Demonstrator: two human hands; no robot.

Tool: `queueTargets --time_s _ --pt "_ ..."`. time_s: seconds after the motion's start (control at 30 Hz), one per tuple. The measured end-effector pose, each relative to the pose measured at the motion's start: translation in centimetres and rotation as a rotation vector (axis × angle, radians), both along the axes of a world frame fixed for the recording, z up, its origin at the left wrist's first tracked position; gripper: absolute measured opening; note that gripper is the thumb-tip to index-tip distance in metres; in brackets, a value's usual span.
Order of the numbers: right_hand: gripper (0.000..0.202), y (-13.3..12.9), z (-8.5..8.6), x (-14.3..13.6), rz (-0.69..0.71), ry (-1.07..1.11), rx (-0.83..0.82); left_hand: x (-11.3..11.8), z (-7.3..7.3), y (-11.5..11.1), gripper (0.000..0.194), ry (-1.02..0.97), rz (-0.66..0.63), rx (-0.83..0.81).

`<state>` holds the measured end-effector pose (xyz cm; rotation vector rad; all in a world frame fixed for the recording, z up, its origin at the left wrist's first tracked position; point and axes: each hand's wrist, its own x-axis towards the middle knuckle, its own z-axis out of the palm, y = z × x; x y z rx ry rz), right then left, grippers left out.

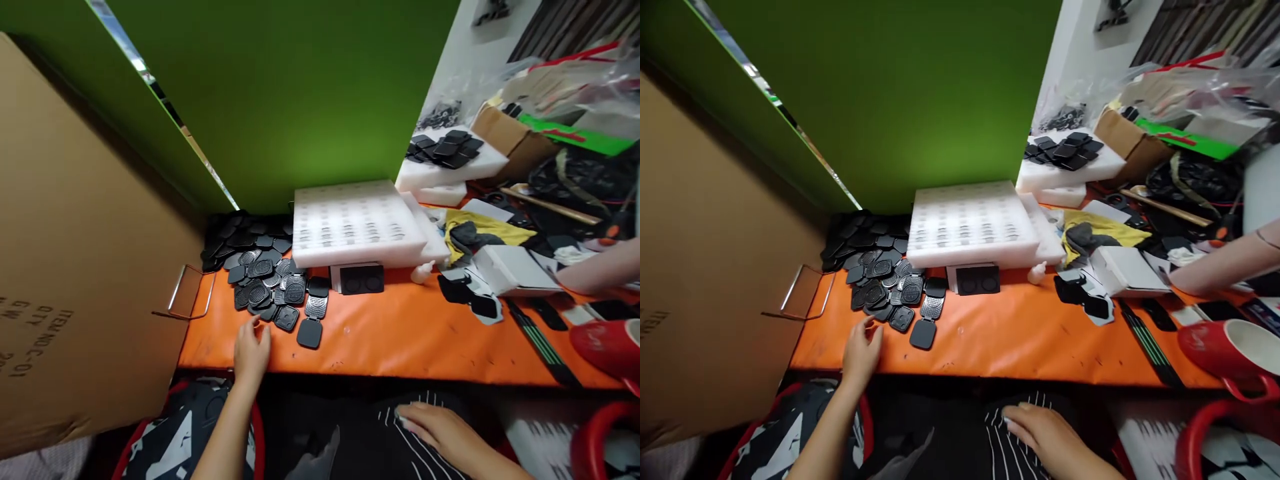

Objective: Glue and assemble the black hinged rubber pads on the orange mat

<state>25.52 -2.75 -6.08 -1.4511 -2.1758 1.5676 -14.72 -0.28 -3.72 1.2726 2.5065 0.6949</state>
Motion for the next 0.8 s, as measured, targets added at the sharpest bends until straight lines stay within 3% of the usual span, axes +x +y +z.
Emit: queueTargets --time_s 0.17,0.33,0.5,0.57,0.63,0.73,0.8 --pt "0.046 2.9 2.2 -4.4 -0.112 -0.001 0.070 1.6 1.2 1.9 0.056 0.001 0.069 -0.105" --pt "0.042 3.3 3.5 -7.1 0.003 0.061 0.074 2.2 1.7 3.1 0.089 0.174 0.046 -0.291" --pt "0.040 2.6 3.2 -8.0 0.077 0.073 0.045 1.6 1.5 3.0 0.097 -0.080 0.085 -0.279" --pt "0.039 2.7 3.3 -8.2 0.071 0.082 0.032 1.4 1.4 2.5 0.093 -0.076 0.097 -0.252" --pt "0.036 2.9 3.8 -8.5 0.048 0.092 0.026 1.4 1.3 1.7 0.075 0.014 0.046 -0.199" --pt "0.031 3.2 4.7 -8.9 0.031 0.096 0.046 1.7 1.0 0.7 0.043 0.124 -0.126 -0.162" --pt "0.029 3.3 5.2 -9.2 0.047 0.088 0.075 1.8 0.4 0.4 0.045 0.189 -0.230 -0.186"
